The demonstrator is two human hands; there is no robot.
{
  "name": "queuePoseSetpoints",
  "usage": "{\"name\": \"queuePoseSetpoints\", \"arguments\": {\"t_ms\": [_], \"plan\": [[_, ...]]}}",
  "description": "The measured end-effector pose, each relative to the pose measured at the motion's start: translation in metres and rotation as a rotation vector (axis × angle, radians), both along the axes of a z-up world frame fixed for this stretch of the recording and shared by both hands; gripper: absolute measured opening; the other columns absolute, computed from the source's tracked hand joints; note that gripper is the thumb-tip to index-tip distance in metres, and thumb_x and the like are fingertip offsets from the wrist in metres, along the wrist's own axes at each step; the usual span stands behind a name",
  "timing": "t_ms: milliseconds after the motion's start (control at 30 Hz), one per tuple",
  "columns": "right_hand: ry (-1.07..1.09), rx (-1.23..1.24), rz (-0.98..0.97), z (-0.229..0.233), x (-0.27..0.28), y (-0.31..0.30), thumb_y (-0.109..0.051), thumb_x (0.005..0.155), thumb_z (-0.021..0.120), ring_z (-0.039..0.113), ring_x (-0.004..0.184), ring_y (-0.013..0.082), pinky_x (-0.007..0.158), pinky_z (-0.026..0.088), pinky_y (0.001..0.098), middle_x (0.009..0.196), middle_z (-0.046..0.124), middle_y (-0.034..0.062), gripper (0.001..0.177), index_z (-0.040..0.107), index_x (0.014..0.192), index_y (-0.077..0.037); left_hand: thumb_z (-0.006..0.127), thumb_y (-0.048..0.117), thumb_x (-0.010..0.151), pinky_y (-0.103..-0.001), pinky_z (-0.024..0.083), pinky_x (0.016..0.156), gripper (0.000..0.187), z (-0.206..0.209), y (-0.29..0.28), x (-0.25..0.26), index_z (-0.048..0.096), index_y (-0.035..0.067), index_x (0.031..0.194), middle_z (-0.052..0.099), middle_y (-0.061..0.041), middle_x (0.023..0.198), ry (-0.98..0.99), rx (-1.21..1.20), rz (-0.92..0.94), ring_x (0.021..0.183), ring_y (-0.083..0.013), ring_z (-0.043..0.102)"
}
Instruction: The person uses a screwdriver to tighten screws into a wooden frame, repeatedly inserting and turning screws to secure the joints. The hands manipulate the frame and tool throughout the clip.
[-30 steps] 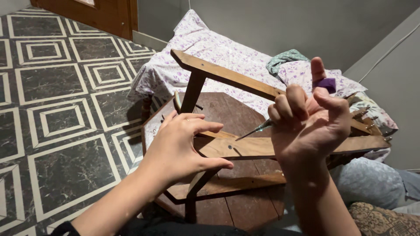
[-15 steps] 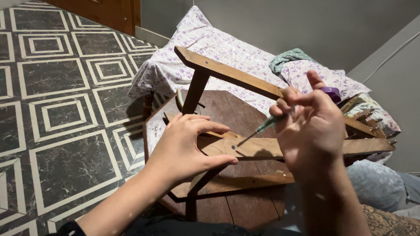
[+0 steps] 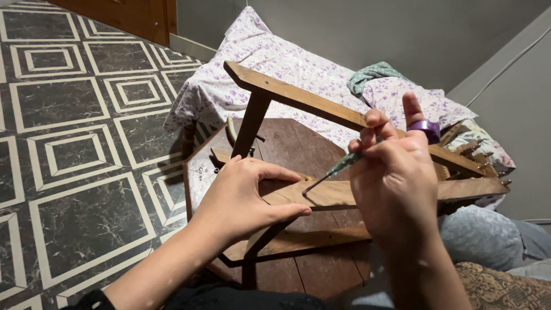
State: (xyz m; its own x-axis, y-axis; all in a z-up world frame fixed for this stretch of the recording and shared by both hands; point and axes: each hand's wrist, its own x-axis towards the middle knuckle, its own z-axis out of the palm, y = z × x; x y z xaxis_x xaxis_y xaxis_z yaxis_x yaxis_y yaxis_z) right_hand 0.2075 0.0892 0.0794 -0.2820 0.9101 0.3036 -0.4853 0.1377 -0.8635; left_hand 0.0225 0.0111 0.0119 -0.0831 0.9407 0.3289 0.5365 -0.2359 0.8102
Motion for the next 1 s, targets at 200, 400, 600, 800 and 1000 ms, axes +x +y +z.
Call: {"name": "queuePoseSetpoints", "arguments": {"t_ms": [200,400,600,800,1000], "plan": [[-0.027,0.107,0.042,-0.004,0.002,0.000,0.019,0.080,0.033,0.047,0.089,0.0128,0.082,0.043,0.0305,0.107,0.049,0.0085,0.087,0.013,0.157,-0.016,0.085,0.048,0.064,-0.034,0.057,0.087,0.050,-0.002,0.001,0.000,0.083,0.014,0.101,0.082,-0.008,0.093,-0.021,0.030,-0.020,0.088,-0.0202,0.079],[-0.028,0.137,0.056,-0.004,0.001,-0.001,0.018,0.080,0.033,0.047,0.090,0.0139,0.083,0.043,0.0301,0.105,0.048,0.0084,0.085,0.014,0.157,-0.014,0.086,0.046,0.064,-0.035,0.058,0.087,0.048,-0.003,0.000,0.000,0.084,0.015,0.101,0.082,-0.008,0.094,-0.008,0.057,-0.005,0.090,-0.0207,0.078],[-0.007,0.171,0.095,-0.005,-0.002,-0.008,0.018,0.076,0.036,0.050,0.093,0.0153,0.087,0.045,0.0266,0.105,0.048,0.0094,0.088,0.013,0.156,-0.013,0.086,0.047,0.064,-0.034,0.058,0.089,0.049,-0.004,0.001,0.001,0.083,0.015,0.101,0.081,-0.008,0.097,-0.017,0.056,-0.005,0.093,-0.0201,0.078],[0.097,0.191,0.193,-0.004,-0.003,-0.017,0.003,0.089,0.051,0.045,0.077,0.0186,0.080,0.044,0.0243,0.087,0.050,0.0119,0.042,0.033,0.126,0.007,0.086,0.045,0.063,-0.035,0.058,0.086,0.047,-0.005,0.001,0.002,0.084,0.015,0.100,0.082,-0.008,0.095,-0.009,0.065,0.009,0.091,-0.0214,0.078],[0.004,0.227,0.139,-0.002,-0.013,-0.027,-0.006,0.094,0.057,0.043,0.081,0.0171,0.079,0.042,0.0255,0.084,0.046,0.0064,0.062,0.034,0.152,-0.001,0.088,0.043,0.060,-0.036,0.057,0.085,0.051,-0.008,0.002,0.002,0.083,0.014,0.102,0.082,-0.009,0.097,-0.046,0.048,0.005,0.091,-0.0221,0.076]]}}
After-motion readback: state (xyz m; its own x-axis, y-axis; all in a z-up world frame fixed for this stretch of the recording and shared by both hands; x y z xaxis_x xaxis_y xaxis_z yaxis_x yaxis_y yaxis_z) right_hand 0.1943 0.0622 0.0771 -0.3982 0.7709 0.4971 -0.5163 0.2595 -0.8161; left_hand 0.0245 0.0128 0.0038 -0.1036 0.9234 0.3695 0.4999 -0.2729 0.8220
